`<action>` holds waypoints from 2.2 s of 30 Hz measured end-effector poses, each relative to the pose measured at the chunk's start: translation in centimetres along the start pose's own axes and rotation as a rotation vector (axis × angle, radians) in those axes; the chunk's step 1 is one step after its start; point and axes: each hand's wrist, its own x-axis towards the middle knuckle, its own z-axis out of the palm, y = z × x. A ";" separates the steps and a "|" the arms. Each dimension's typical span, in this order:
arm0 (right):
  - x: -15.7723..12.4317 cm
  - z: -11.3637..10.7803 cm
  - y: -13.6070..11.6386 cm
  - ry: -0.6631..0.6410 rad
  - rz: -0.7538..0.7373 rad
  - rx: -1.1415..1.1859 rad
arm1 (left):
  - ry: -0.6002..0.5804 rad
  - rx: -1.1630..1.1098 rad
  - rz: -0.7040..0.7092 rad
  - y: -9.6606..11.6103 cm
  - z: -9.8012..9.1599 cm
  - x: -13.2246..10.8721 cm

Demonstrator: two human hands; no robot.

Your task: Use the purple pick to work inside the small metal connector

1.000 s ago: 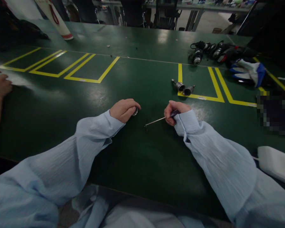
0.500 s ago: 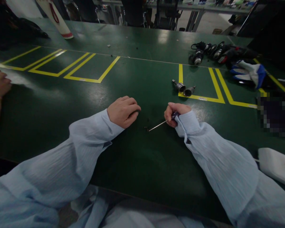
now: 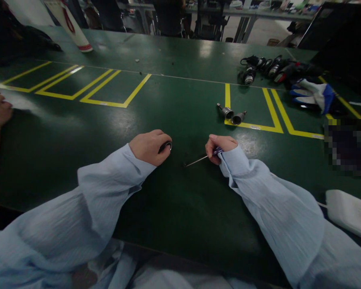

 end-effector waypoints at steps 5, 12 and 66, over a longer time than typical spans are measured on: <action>0.1 0.1 0.4 0.026 -0.008 0.038 | -0.045 -0.052 0.098 -0.1 0.3 -0.1; 0.2 -0.2 1.0 0.026 -0.041 0.073 | -0.059 -0.058 0.123 -0.1 0.5 -0.1; 0.1 -0.2 0.7 0.012 -0.015 0.019 | 0.016 -0.256 0.110 -0.2 1.0 0.1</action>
